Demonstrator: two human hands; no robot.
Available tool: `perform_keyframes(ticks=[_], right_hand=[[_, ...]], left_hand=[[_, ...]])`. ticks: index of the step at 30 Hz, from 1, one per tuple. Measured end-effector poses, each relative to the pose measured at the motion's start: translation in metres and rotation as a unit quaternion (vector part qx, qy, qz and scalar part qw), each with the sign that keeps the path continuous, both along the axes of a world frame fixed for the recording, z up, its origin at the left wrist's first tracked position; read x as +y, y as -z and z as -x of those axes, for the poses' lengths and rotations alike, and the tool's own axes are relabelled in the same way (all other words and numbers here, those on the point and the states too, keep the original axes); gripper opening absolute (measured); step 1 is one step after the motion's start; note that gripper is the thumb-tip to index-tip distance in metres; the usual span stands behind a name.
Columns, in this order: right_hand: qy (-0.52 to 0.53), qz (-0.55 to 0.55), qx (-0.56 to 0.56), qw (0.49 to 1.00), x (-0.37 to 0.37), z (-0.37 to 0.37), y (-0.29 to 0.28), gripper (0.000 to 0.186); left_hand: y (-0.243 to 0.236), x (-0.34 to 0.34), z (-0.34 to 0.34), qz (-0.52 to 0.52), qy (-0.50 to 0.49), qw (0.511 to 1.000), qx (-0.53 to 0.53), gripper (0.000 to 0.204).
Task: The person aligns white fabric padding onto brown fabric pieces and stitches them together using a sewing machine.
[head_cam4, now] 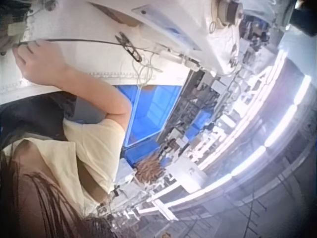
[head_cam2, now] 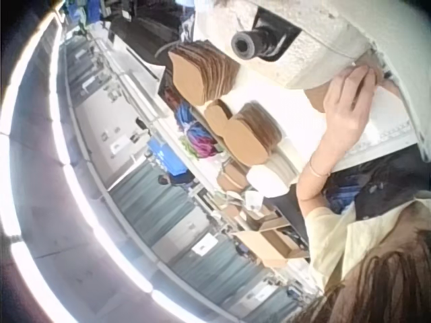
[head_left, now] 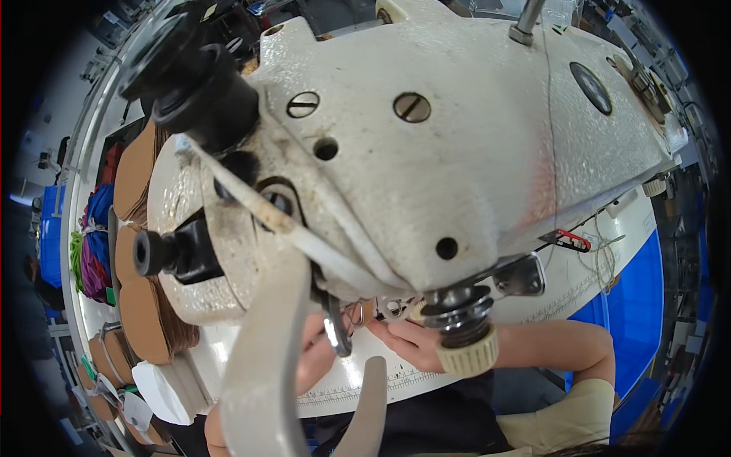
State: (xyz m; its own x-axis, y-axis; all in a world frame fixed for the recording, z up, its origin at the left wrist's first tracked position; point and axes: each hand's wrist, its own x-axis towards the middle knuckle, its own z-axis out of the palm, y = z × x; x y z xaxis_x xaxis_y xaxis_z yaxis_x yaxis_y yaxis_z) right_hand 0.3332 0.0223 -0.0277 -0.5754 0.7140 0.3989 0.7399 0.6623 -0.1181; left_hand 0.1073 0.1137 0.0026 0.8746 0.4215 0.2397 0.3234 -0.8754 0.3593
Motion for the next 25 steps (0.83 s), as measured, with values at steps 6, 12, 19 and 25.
perform_keyframes(ticks=[6,12,19,25], right_hand=[[-0.005,0.009,-0.012,1.000,-0.007,0.004,0.024,0.046],[0.012,-0.019,0.003,1.000,-0.005,0.011,0.037,0.046],[0.053,0.000,0.078,0.996,-0.005,0.019,0.036,0.045],[0.036,0.065,0.120,0.990,-0.008,0.011,0.027,0.046]], left_hand=[[0.014,-0.001,-0.010,-0.049,0.024,0.998,-0.019,0.031],[0.017,-0.001,-0.008,-0.062,0.036,0.997,-0.008,0.030],[0.020,-0.002,-0.004,-0.017,0.033,0.999,0.002,0.028],[0.021,-0.004,0.000,0.026,0.016,0.999,0.026,0.028]])
